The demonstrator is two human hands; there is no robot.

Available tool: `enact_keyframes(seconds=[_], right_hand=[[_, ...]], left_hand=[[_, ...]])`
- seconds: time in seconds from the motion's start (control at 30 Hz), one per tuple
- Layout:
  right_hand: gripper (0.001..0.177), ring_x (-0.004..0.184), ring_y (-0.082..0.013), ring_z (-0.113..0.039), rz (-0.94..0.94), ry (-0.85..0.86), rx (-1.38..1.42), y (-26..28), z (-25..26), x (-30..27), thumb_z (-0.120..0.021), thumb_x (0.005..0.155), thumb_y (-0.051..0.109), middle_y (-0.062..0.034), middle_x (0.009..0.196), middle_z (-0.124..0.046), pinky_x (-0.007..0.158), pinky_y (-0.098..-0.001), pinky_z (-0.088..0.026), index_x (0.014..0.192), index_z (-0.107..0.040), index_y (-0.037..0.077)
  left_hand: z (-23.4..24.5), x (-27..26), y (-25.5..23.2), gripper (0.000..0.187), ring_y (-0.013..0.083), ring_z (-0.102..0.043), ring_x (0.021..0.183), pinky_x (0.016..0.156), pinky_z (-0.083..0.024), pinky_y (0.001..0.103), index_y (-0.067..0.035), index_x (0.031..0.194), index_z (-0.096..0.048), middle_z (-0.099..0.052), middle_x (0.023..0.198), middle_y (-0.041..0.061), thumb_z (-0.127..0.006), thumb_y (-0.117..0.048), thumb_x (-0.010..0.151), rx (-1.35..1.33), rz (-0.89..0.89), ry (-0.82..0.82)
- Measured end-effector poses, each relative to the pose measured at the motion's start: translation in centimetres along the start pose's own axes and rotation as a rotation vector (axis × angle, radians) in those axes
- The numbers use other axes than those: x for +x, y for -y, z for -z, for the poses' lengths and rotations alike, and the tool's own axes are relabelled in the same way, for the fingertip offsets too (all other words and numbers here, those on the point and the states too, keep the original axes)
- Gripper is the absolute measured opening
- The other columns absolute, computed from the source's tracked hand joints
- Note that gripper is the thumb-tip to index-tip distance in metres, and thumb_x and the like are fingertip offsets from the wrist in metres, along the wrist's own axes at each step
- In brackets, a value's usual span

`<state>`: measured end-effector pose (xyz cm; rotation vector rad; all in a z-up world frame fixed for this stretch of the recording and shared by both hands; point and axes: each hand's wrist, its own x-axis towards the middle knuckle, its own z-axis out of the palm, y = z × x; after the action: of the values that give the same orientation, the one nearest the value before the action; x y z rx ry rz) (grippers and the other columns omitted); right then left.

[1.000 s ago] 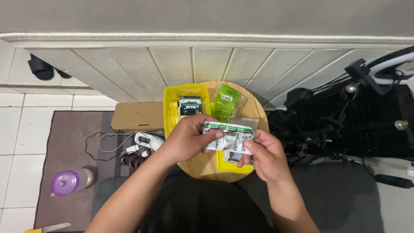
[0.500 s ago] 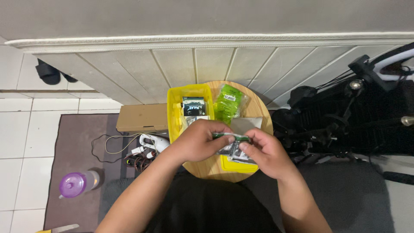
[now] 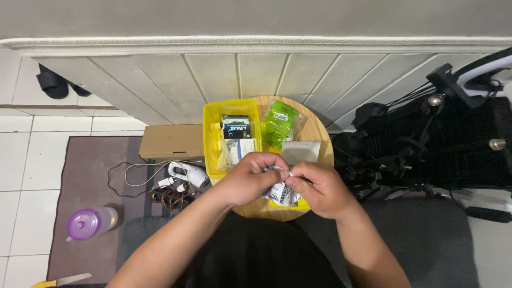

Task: The person empties medicine packets from a yellow container onto a table, retrieves a pair of shears from a nearby shelf, and then uses the shears to cut the packets into smaller sections.

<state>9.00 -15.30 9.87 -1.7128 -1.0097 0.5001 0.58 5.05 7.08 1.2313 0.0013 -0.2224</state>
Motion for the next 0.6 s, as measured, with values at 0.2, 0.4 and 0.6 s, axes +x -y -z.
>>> enact_keyframes(seconds=[0.2,0.4,0.6], right_hand=[[0.008,0.062,-0.0254,-0.061,0.284,-0.187,-0.276,1.3,-1.0,-0.4,-0.073,0.092,0.009,-0.0068,0.074,-0.061,0.057,-0.0363,-0.047,0.094,-0.065,0.008],[0.009,0.062,-0.0255,-0.060,0.387,-0.235,-0.467,2.0,-0.6,-0.8,-0.073,0.091,0.010,-0.0079,0.073,-0.059,0.057,-0.0367,-0.046,0.094,-0.065,0.006],[0.008,0.069,-0.0088,-0.065,-0.054,-0.162,-0.021,1.0,-0.1,-1.5,-0.065,0.098,0.010,-0.0063,0.079,-0.071,0.063,-0.0252,-0.053,0.097,-0.069,0.002]], left_hand=[[-1.9,-0.7,1.2,0.007,0.0070,-0.061,0.073,0.065,-0.052,0.024,-0.001,0.096,-0.069,-0.068,0.083,0.001,-0.064,-0.004,0.098,-0.283,0.068,-0.117],[-2.5,-0.7,-0.7,0.007,0.0053,-0.061,0.073,0.066,-0.051,0.023,-0.002,0.097,-0.067,-0.068,0.085,0.001,-0.063,-0.007,0.100,-0.281,0.094,-0.090],[-1.8,-1.1,-4.2,0.011,0.0046,-0.055,0.080,0.067,-0.047,0.025,-0.004,0.105,-0.064,-0.064,0.088,-0.001,-0.068,-0.013,0.102,0.176,-0.117,0.084]])
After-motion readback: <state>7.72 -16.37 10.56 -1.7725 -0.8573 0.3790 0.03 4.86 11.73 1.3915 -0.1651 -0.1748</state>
